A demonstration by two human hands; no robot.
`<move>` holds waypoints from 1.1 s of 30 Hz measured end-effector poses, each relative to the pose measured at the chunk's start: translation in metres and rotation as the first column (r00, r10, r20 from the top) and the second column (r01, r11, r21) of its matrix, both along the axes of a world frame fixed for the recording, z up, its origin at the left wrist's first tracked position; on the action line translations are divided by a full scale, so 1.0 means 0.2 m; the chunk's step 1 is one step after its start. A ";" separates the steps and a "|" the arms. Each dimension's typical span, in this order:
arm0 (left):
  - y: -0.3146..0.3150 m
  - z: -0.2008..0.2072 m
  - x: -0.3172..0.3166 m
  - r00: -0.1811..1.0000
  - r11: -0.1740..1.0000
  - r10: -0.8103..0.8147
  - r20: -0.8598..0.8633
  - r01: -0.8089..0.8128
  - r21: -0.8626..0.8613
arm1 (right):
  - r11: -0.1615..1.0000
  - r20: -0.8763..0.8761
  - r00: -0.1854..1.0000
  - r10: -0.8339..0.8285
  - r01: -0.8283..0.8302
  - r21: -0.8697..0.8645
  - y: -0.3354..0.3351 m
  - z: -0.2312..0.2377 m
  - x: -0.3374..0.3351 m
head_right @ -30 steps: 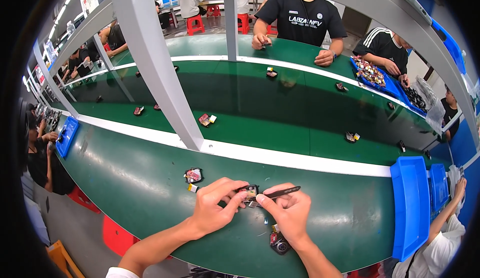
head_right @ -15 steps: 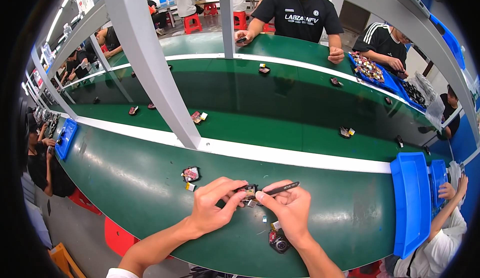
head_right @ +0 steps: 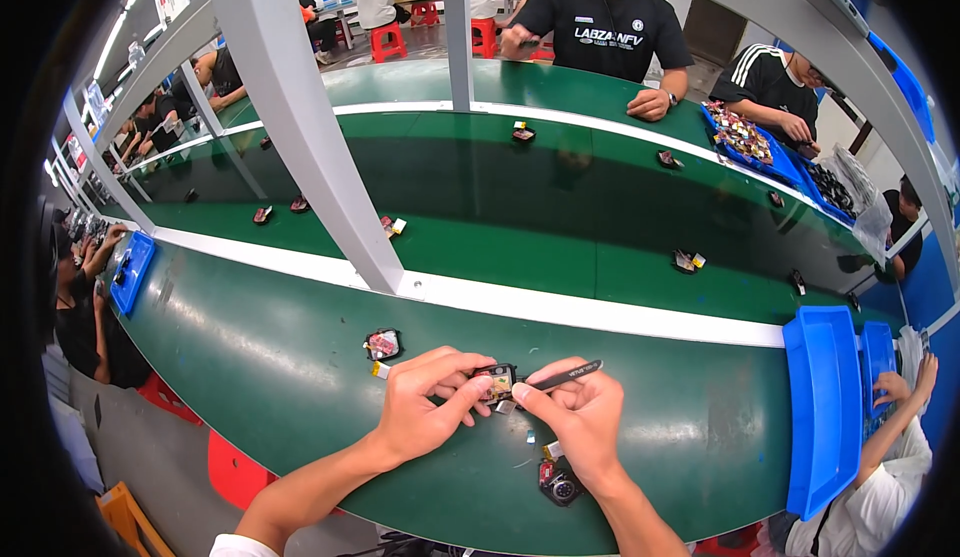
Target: The recorder is assembling small electronic circuit boards and attaching tiny components using tweezers on a factory production line.
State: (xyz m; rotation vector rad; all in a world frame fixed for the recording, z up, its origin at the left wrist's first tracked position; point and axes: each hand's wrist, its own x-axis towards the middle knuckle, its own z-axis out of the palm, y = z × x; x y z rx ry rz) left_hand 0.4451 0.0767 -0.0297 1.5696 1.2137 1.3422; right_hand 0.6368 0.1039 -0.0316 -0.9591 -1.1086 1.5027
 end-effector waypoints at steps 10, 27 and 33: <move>-0.01 0.00 0.00 0.993 0.996 0.036 -0.112 -0.027 0.089 | 0.999 0.009 1.000 0.016 -0.016 -0.029 0.00 0.02 0.01; 0.02 0.02 -0.05 0.896 0.898 -0.136 0.423 0.292 -0.329 | 0.871 0.180 0.966 -0.186 0.078 0.485 -0.04 0.00 -0.01; 0.02 0.01 -0.05 0.895 0.915 -0.141 0.422 0.280 -0.289 | 0.827 0.248 0.948 -0.201 0.028 0.561 -0.04 0.00 -0.01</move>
